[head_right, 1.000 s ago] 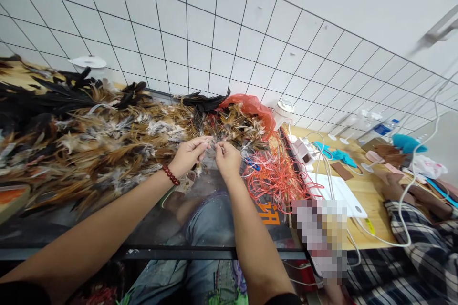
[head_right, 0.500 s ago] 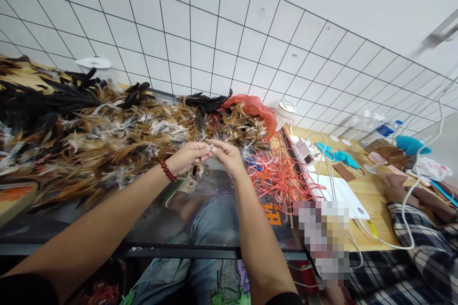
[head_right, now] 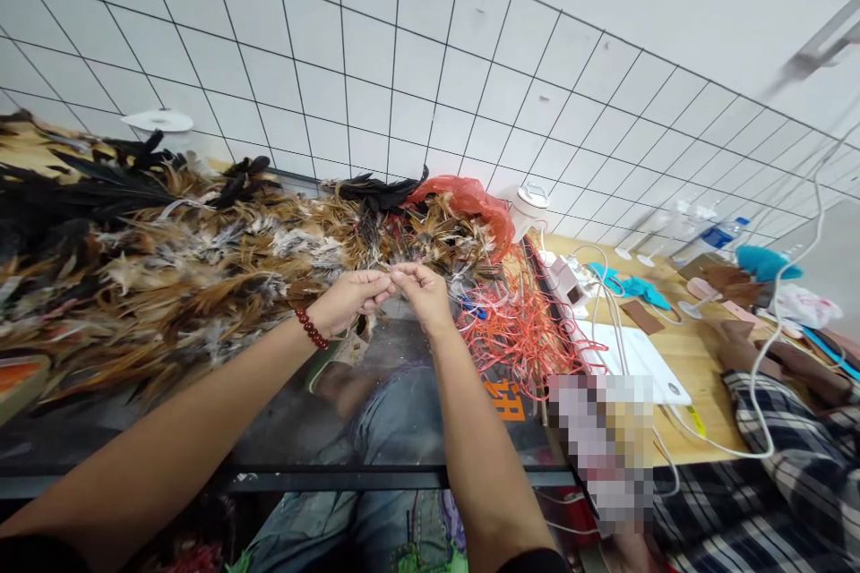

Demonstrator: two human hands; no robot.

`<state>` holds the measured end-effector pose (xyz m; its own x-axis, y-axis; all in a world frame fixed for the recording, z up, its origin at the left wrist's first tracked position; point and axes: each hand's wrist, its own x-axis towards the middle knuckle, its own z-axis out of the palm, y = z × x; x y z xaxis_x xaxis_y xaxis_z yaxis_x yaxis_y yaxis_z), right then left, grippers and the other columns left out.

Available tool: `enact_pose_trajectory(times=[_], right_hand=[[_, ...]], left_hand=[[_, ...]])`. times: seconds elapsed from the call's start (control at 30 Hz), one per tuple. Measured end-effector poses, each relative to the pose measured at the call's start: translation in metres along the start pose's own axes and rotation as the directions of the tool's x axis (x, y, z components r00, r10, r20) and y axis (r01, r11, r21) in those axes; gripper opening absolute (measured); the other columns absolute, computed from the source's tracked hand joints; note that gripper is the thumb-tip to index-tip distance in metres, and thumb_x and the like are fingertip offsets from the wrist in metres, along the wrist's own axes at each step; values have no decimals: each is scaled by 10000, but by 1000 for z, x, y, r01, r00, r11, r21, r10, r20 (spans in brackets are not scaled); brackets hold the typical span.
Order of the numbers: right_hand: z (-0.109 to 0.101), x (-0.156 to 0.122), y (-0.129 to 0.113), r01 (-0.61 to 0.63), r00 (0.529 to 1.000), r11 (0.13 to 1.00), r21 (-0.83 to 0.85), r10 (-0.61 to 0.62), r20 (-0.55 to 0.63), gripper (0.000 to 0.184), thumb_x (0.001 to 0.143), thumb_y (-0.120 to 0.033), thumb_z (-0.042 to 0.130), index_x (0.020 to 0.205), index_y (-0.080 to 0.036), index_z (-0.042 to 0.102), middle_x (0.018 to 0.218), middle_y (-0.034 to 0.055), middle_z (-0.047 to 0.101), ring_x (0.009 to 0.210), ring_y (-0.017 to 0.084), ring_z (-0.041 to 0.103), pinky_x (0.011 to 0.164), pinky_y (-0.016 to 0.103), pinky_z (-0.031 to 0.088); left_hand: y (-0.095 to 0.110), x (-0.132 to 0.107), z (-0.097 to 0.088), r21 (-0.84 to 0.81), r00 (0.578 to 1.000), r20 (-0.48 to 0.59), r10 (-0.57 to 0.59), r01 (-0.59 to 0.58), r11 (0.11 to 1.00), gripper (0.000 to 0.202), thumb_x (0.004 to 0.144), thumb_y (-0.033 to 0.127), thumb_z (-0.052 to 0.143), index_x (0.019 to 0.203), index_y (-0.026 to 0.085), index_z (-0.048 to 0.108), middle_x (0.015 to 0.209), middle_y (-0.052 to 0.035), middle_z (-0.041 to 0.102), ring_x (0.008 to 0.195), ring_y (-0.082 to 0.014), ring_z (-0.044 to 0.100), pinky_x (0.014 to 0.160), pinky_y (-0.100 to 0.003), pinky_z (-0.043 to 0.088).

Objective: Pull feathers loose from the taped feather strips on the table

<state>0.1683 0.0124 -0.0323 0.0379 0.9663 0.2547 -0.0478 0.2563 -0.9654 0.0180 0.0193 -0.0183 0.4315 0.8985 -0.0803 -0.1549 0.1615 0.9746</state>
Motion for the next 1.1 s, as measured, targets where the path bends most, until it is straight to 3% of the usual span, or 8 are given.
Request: enact_pose_trajectory(times=[0.2, 0.33, 0.5, 0.67, 0.77, 0.87, 0.97, 1.1], right_hand=[[-17, 6, 9, 129, 992, 908, -399, -115, 59, 237, 787, -400, 619, 742, -176, 682, 707, 8, 626, 670, 130, 531, 664, 255, 407], [-13, -1, 0, 299, 948, 758, -579, -304, 92, 207, 849, -342, 575, 758, -185, 675, 727, 17, 617, 688, 136, 530, 694, 263, 410], [-3, -7, -14, 435, 900, 727, -531, -341, 270, 206, 861, -342, 587, 745, -198, 678, 710, 18, 592, 701, 136, 516, 694, 266, 405], [-8, 2, 1, 170, 984, 933, -316, -145, 102, 293, 747, -472, 676, 700, -184, 664, 646, -12, 567, 609, 114, 462, 616, 253, 378], [-7, 4, 11, 61, 998, 971, -231, -53, 41, 347, 733, -523, 653, 699, -177, 635, 599, -31, 517, 559, 103, 419, 563, 243, 340], [2, -1, 12, 119, 993, 941, -317, -113, 38, 303, 794, -468, 597, 701, -181, 619, 564, -42, 466, 527, 98, 377, 542, 241, 310], [10, -9, 3, 303, 953, 829, -471, -266, 144, 249, 856, -375, 539, 720, -186, 628, 635, -11, 541, 600, 117, 452, 616, 252, 363], [7, -9, -5, 401, 916, 769, -498, -355, 189, 212, 853, -334, 541, 728, -189, 633, 715, 17, 587, 696, 134, 505, 703, 263, 398]], left_hand=[[2, 7, -13, 271, 969, -170, 182, -132, 953, 258, 739, 393, 582, 656, 152, 620, 509, 26, 452, 453, -84, 325, 473, -222, 238], [-2, 9, -16, 614, 924, -206, 323, -135, 778, 246, 779, 326, 498, 649, 173, 640, 547, 2, 536, 547, -137, 444, 563, -253, 320], [-3, 4, -14, 812, 958, 45, 283, -200, 548, 242, 775, 262, 495, 584, 186, 624, 537, -12, 557, 570, -159, 482, 587, -267, 317], [2, -1, -11, 619, 949, 284, 135, -289, 730, 247, 782, 322, 511, 636, 171, 642, 497, 22, 481, 470, -114, 393, 523, -241, 302], [3, 2, -11, 478, 955, 202, 217, -289, 830, 281, 780, 396, 520, 662, 165, 626, 500, 37, 432, 461, -101, 350, 504, -234, 286], [1, 7, -14, 462, 949, -18, 316, -272, 844, 271, 781, 384, 507, 675, 163, 623, 527, 23, 467, 506, -117, 391, 533, -242, 309], [-1, 7, -18, 676, 904, -111, 413, -237, 698, 226, 784, 298, 486, 656, 171, 623, 573, -6, 541, 569, -144, 456, 592, -265, 334], [1, 2, -18, 829, 910, 128, 395, -317, 460, 238, 772, 245, 486, 562, 179, 577, 533, -5, 516, 542, -141, 431, 587, -277, 310]])
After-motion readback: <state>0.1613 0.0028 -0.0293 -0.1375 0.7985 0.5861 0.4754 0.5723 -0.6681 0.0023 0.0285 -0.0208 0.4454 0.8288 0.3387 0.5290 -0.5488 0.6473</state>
